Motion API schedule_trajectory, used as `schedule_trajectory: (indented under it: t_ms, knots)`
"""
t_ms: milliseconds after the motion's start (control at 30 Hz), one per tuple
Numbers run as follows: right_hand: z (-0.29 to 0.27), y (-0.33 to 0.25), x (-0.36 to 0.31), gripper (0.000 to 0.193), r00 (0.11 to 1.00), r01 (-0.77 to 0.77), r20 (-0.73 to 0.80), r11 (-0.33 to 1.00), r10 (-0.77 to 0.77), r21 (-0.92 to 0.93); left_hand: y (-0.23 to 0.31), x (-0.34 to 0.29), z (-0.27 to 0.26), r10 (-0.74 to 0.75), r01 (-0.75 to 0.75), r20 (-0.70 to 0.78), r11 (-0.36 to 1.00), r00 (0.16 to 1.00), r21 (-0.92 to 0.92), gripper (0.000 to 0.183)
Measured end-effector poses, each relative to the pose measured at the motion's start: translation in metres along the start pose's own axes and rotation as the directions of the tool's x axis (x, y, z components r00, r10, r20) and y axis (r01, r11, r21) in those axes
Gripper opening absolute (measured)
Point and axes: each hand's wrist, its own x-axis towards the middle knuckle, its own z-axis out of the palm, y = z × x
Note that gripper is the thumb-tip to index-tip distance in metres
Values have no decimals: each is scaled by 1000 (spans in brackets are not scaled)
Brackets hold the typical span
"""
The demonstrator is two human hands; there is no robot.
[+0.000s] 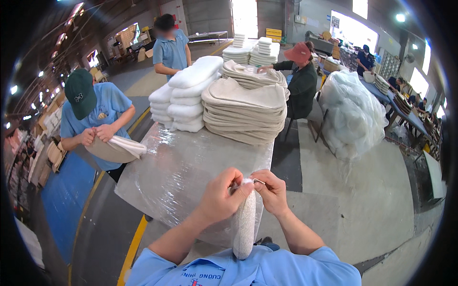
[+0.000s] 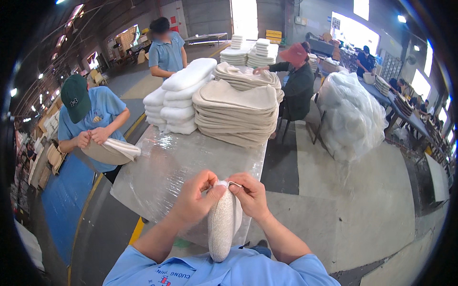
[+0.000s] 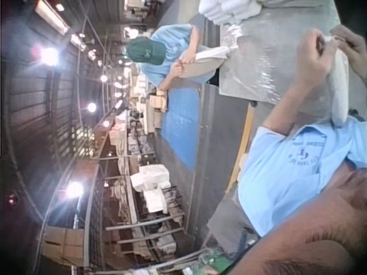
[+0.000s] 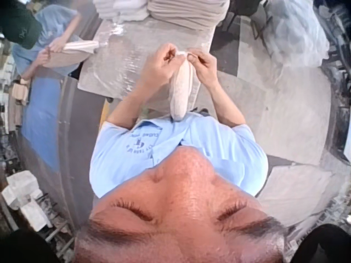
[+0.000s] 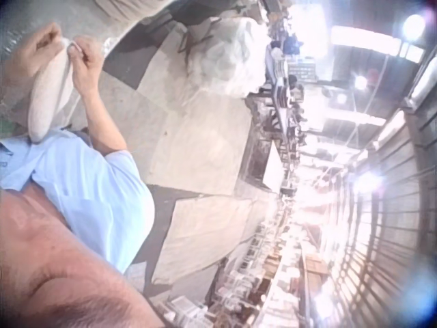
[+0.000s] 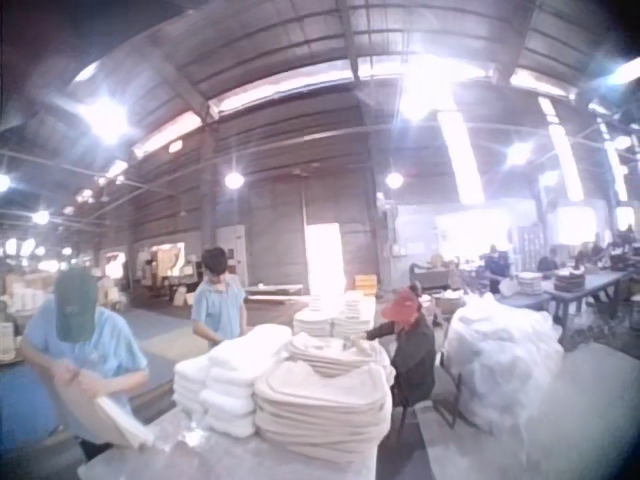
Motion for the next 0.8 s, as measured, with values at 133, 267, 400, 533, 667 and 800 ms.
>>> schedule_trajectory:
  t_ms: [133,267,400,533,667,800]
  knots:
    - [0,-6,-1,12,1000,-20,-19,1000,20,-8,-2,7,-10,-30,34,134,999,991,-26,20]
    - [4,0,-9,9,981,53,-184,995,-68,-84,-4,2,9,58,-58,4,998,998,40,17]
    - [10,-2,-12,10,953,68,-283,987,-107,-143,-9,-5,38,103,-101,-212,995,972,19,20]
    - [4,-14,-8,13,950,74,-267,949,-161,-306,-15,-8,54,-36,-8,-272,987,961,-159,20]
    - [2,-30,-2,13,968,27,-227,940,-110,-341,-28,-12,67,-107,2,-298,943,948,-332,20]
    - [-4,-31,17,13,993,-110,-86,923,84,-369,-32,-12,75,-147,-17,-371,914,917,-405,19]
